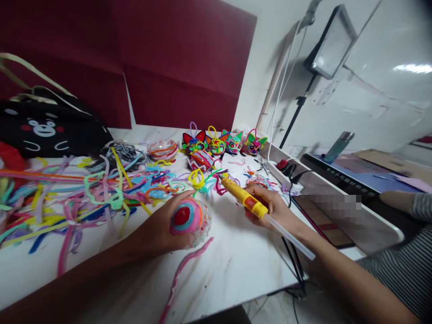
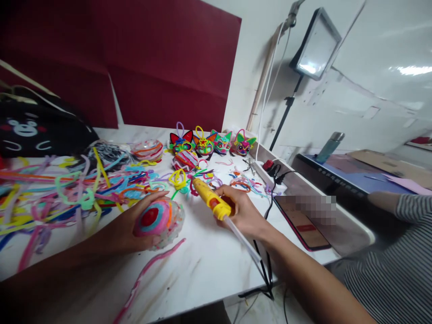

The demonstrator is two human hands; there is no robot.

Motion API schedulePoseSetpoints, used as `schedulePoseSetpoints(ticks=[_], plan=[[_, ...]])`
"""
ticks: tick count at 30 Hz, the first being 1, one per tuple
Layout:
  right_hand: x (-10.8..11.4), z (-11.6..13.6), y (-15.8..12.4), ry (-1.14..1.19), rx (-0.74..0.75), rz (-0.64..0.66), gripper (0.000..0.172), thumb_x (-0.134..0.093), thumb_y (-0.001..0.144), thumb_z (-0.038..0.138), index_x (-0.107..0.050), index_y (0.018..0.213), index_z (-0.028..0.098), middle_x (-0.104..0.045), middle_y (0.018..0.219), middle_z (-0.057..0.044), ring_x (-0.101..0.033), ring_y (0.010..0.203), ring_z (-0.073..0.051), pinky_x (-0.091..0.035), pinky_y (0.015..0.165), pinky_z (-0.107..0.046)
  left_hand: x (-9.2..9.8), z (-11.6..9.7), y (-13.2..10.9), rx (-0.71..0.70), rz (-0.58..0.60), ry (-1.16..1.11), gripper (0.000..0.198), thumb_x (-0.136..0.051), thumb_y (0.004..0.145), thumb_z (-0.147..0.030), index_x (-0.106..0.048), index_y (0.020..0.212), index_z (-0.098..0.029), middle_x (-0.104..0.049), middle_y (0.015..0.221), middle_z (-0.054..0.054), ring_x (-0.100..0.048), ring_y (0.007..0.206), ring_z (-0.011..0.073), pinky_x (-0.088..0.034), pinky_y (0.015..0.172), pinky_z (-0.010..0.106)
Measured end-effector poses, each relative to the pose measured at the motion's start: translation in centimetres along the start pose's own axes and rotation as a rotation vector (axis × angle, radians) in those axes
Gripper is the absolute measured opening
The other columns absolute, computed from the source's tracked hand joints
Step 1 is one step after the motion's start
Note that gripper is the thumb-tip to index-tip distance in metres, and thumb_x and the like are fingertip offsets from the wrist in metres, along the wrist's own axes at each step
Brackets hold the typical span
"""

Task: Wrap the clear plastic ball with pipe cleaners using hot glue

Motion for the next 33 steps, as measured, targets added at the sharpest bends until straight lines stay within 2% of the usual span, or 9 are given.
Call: schedulePoseSetpoints(ticks=[2,5,10,14,16,19,22,29,33], plan=[[0.0,-0.4,0.2,0.100,-0.028,0.019,0.027,-0.074,0.066,0.024,-0.058,0.088,0.020,-0.058,0.075,0.003,-0.053,0.063,-0.013,-0.041,0.055,-0.023,-0.8,0.0,0.0,-0.015,0.026,0.086,0.097,-0.081,0.068,-0.051,-0.043,0.154,-0.026,-0.053,0.156,0.013,-0.053,0.140,0.0423,-0.047,0.114,0.050],[0.1,-0.3,0.7,0.181,-0.019,0.055,0.027,-0.076,0.065,0.027,-0.059,0.085,0.020,-0.060,0.076,0.002,-0.055,0.064,-0.014,-0.043,0.056,-0.024,-1.3,-0.3,0.2,-0.003,0.061,0.148,0.099,-0.082,0.068,-0.053,-0.041,0.154,-0.026,-0.057,0.152,0.013,-0.058,0.135,0.0417,-0.047,0.113,0.051],[0.9,0.9,1.0,0.213,0.052,0.086,0.020,-0.074,0.074,0.031,-0.066,0.090,0.023,-0.060,0.072,0.002,-0.051,0.056,-0.013,-0.040,0.049,-0.024,-0.7,-1.8,1.0,0.072,0.058,0.149,0.100,-0.084,0.066,-0.051,-0.040,0.153,-0.026,-0.054,0.156,0.014,-0.055,0.138,0.0428,-0.047,0.114,0.051],[0.9,1.2,0.3,0.170,0.127,0.048,0.017,-0.073,0.080,0.033,-0.065,0.094,0.027,-0.065,0.083,-0.002,-0.059,0.069,-0.020,-0.047,0.056,-0.029,0.3,-2.4,1.1,0.081,-0.032,0.024,0.105,-0.085,0.064,-0.060,-0.042,0.151,-0.023,-0.052,0.156,0.017,-0.054,0.139,0.0437,-0.049,0.114,0.049],[0.5,1.4,-0.3,0.120,0.193,0.020,0.015,-0.071,0.084,0.036,-0.063,0.093,0.026,-0.064,0.083,-0.003,-0.060,0.071,-0.021,-0.049,0.060,-0.032,0.6,-2.3,1.0,0.061,-0.057,-0.026,0.108,-0.086,0.063,-0.062,-0.041,0.153,-0.023,-0.050,0.158,0.017,-0.053,0.141,0.0437,-0.047,0.115,0.050],[-0.5,2.3,-1.5,0.080,0.347,0.024,0.015,-0.065,0.089,0.037,-0.062,0.094,0.023,-0.063,0.083,-0.004,-0.059,0.071,-0.021,-0.049,0.061,-0.034,0.3,-1.9,0.6,0.069,-0.024,-0.096,0.111,-0.087,0.067,-0.059,-0.034,0.158,-0.023,-0.047,0.160,0.017,-0.048,0.145,0.0430,-0.046,0.116,0.049],[-1.5,3.1,-2.5,0.017,0.449,0.058,0.009,-0.059,0.091,0.030,-0.061,0.095,0.023,-0.065,0.091,-0.005,-0.063,0.082,-0.023,-0.051,0.070,-0.036,0.4,-1.9,0.2,0.066,-0.050,-0.146,0.112,-0.087,0.068,-0.060,-0.034,0.159,-0.023,-0.046,0.162,0.016,-0.042,0.149,0.0429,-0.044,0.118,0.048],[-2.8,3.3,-3.4,-0.062,0.477,0.120,0.020,-0.056,0.084,0.021,-0.061,0.103,0.024,-0.066,0.100,-0.004,-0.065,0.091,-0.022,-0.054,0.076,-0.036,1.0,-1.7,-0.1,0.081,-0.135,-0.124,0.103,-0.083,0.068,-0.067,-0.046,0.154,-0.026,-0.047,0.161,0.011,-0.036,0.151,0.0453,-0.041,0.120,0.050],[-3.5,3.3,-3.3,-0.072,0.470,0.140,0.027,-0.055,0.081,0.018,-0.059,0.107,0.024,-0.065,0.099,-0.003,-0.065,0.087,-0.020,-0.055,0.073,-0.033,1.1,-1.9,0.0,0.028,-0.107,-0.066,0.095,-0.081,0.072,-0.063,-0.048,0.153,-0.027,-0.049,0.158,0.010,-0.044,0.147,0.0426,-0.037,0.122,0.051]])
Point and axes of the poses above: each hand's wrist, its own y-axis towards the middle knuckle, its own x-axis out of the back of the hand, z = x × y, the point moved 9 cm from there along y, towards the middle knuckle
